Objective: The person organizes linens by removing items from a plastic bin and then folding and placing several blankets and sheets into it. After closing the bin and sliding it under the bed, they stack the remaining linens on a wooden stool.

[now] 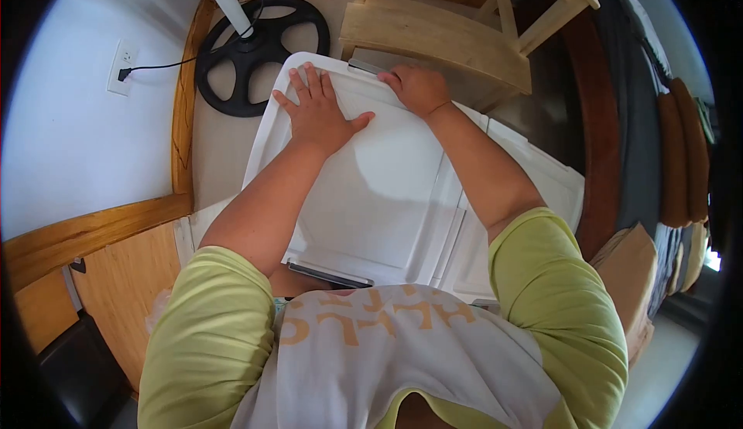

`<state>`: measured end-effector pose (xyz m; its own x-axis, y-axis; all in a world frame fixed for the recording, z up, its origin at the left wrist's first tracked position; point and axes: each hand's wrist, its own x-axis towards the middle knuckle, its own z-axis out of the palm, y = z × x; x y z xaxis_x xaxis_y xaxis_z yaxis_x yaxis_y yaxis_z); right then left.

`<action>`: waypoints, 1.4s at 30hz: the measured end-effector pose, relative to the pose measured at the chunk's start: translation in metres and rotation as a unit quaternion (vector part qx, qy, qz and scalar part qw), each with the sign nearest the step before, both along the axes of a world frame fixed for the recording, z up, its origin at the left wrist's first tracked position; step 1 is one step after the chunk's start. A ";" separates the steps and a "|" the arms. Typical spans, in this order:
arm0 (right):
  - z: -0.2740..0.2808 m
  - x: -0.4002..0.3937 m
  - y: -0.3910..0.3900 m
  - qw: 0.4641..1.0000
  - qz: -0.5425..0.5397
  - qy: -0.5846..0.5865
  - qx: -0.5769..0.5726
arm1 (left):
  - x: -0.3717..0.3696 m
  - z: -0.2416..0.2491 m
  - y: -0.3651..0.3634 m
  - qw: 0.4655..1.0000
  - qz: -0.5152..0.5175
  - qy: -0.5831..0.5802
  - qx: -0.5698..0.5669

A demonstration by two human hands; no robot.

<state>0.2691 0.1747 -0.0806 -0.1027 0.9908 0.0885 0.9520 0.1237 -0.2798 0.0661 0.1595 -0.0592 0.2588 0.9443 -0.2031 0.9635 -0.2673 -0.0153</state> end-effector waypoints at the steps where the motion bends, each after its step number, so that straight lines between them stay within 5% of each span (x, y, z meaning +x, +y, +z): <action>1: 0.002 0.001 -0.003 1.000 -0.004 0.001 -0.001 | 0.002 -0.001 -0.001 1.000 -0.001 0.005 0.000; 7: 0.001 0.000 -0.010 0.999 0.028 -0.015 0.022 | 0.001 -0.009 -0.002 1.000 -0.004 -0.010 0.028; 16: 0.010 -0.014 0.006 0.990 0.035 0.011 -0.133 | -0.001 -0.010 -0.002 0.999 -0.002 -0.031 0.031; 19: 0.007 -0.015 0.003 0.981 -0.003 0.107 -0.159 | -0.003 -0.010 -0.003 0.998 -0.002 -0.049 0.035; 25: 0.004 -0.024 -0.010 0.986 -0.026 0.082 -0.141 | -0.004 -0.012 -0.001 0.998 -0.001 -0.053 0.043; 27: 0.000 -0.035 -0.023 0.998 -0.059 -0.009 -0.032 | -0.004 -0.014 0.000 0.997 -0.002 -0.057 0.047; 32: -0.012 -0.025 -0.011 0.991 -0.111 -0.076 0.001 | 0.009 -0.021 0.025 0.994 -0.025 -0.055 0.092; 33: -0.022 -0.021 -0.019 0.992 -0.103 -0.077 -0.013 | 0.007 -0.011 0.026 0.990 -0.042 -0.114 0.065; 34: -0.034 -0.020 -0.022 0.990 -0.100 -0.094 0.043 | 0.000 0.055 0.020 0.995 -0.063 -0.032 -0.067; 36: -0.042 -0.036 -0.046 0.990 -0.037 -0.092 0.104 | -0.056 -0.041 0.064 0.922 -0.119 -0.359 -0.078; 38: -0.022 -0.073 -0.123 0.994 0.067 -0.076 0.034 | -0.128 -0.007 0.009 0.879 -0.019 -0.473 0.054; 39: -0.012 -0.086 -0.157 0.992 0.110 -0.067 -0.002 | -0.153 0.001 -0.023 0.841 -0.017 -0.484 0.239; 40: -0.002 -0.099 -0.186 0.986 0.154 -0.064 -0.029 | -0.170 0.017 -0.073 0.830 0.114 -0.474 0.270; 41: 0.008 -0.110 -0.208 0.977 0.196 -0.062 -0.065 | -0.190 -0.003 -0.104 0.756 0.235 -0.560 0.244; 42: 0.012 -0.120 -0.226 0.974 0.212 -0.067 -0.045 | -0.187 -0.002 -0.140 0.619 0.384 -0.662 0.177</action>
<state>0.1492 -0.0509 -0.0690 -0.5084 0.8602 -0.0389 0.8497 0.4939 -0.1846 -0.1212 0.0197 -0.0608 -0.5750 0.8172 -0.0382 0.0358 0.0718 0.9968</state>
